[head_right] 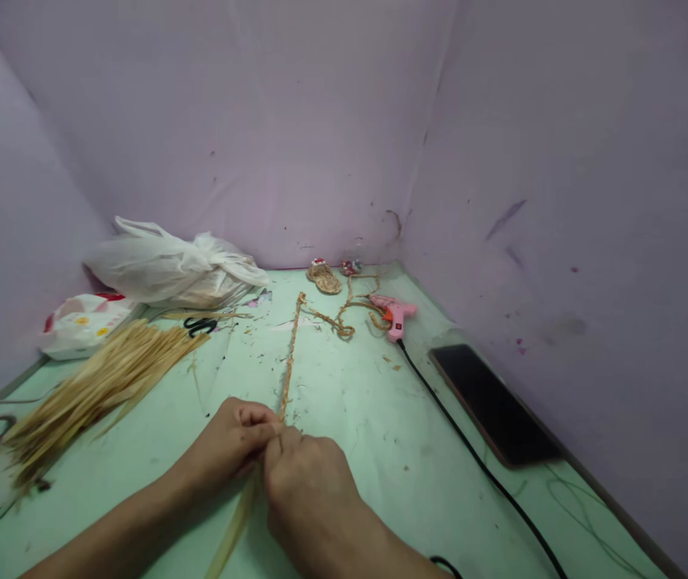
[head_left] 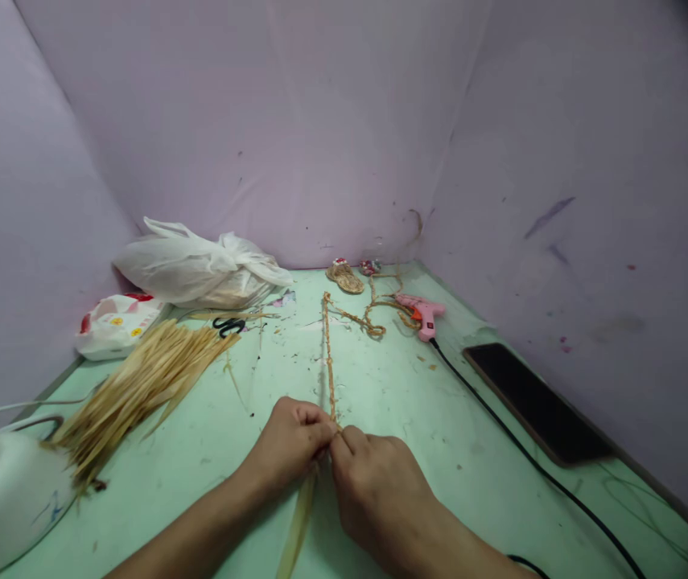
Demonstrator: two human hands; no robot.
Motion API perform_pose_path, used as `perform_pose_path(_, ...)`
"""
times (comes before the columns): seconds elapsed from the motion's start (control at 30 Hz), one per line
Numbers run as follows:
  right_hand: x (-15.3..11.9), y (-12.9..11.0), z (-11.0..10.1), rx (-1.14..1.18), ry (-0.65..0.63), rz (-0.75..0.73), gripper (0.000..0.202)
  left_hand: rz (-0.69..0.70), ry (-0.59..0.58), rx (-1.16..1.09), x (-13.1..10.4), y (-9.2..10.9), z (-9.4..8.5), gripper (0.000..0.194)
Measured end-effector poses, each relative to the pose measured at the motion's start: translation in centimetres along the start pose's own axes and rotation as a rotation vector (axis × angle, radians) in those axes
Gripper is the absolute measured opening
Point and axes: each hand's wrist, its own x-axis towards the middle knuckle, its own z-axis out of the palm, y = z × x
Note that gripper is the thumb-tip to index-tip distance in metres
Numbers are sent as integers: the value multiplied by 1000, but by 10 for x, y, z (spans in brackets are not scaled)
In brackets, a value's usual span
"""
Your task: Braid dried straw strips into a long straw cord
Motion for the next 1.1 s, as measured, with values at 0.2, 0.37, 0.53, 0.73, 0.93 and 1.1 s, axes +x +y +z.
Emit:
perform_pose_path(0.2,4,14,-14,389,77,164,19,51,-13,21,-1,0,-7,10)
perform_pose_path(0.37,24,32,-8,1116,-11,610,19,90,-82,6,-1,-5,-8,14)
perform_pose_path(0.53,29,28,6,1465,-344,718,16,157,-83,71,-1,-7,-7,17)
perform_pose_path(0.73,28,36,17,1220,-235,551,15,176,-45,282,1,-6,-10,18)
perform_pose_path(0.93,29,28,21,1272,-149,665,12,61,133,557,2,1,-14,13)
perform_pose_path(1.1,29,23,16,1334,-183,729,13,76,257,788,-7,5,-10,12)
